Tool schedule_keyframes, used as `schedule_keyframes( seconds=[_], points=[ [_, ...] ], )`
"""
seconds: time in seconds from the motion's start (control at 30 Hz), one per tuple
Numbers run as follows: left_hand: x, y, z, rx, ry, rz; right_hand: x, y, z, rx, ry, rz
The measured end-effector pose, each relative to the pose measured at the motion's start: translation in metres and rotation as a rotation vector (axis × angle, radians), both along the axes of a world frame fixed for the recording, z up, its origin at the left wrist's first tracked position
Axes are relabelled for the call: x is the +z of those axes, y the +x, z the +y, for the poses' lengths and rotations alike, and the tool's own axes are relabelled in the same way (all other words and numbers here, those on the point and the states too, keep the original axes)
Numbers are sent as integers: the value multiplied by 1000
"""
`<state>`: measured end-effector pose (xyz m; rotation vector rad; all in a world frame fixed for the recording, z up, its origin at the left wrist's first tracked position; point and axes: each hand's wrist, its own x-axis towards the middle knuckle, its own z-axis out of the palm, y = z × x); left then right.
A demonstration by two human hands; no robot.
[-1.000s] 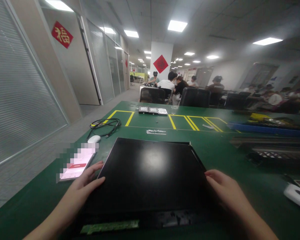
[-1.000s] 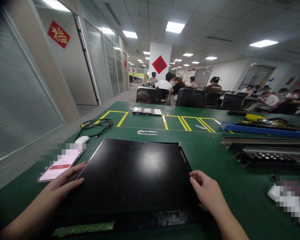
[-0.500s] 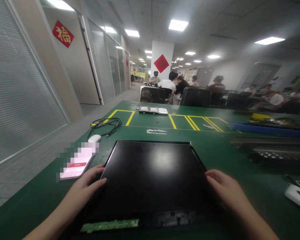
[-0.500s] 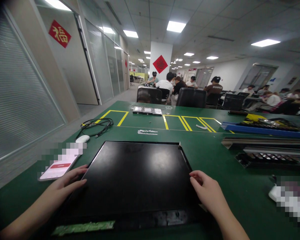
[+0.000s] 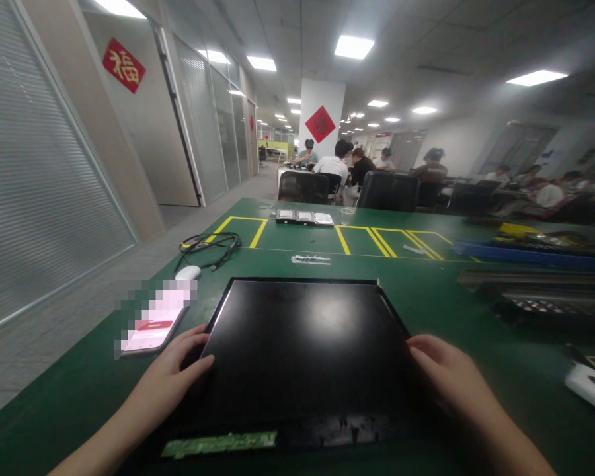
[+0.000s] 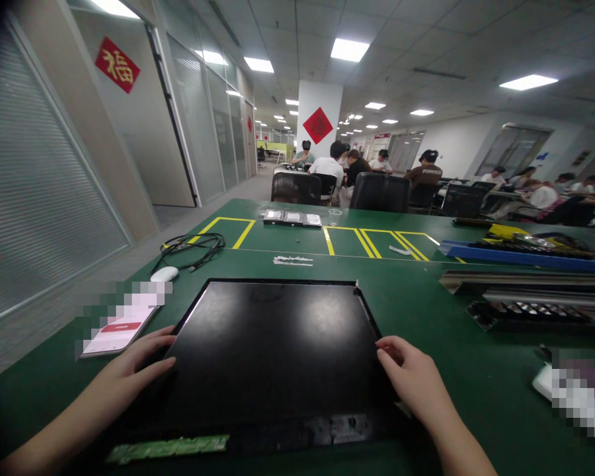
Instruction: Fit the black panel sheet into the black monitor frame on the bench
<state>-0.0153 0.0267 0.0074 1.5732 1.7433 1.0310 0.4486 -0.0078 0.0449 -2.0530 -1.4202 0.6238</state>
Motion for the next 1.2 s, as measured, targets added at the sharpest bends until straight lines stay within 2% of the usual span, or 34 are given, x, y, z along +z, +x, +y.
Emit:
schedule_keyframes(
  seconds=[0.27,0.83,1.0,1.1,1.2],
  points=[
    [16,9,-4,-18,-23,95,3,-1,-1,-9,19,-6],
    [21,12,-8,-109,-8,347,-2,1,1,5,64,-48],
    [12,8,-10,-180,21,435,1,-2,1,-15,45,-43],
    [2,1,-12,-230,118,576,1,-4,-1,-3,38,-82],
    [4,-2,-15,-320,202,651,1,-4,-2,4,23,-109]
  ],
)
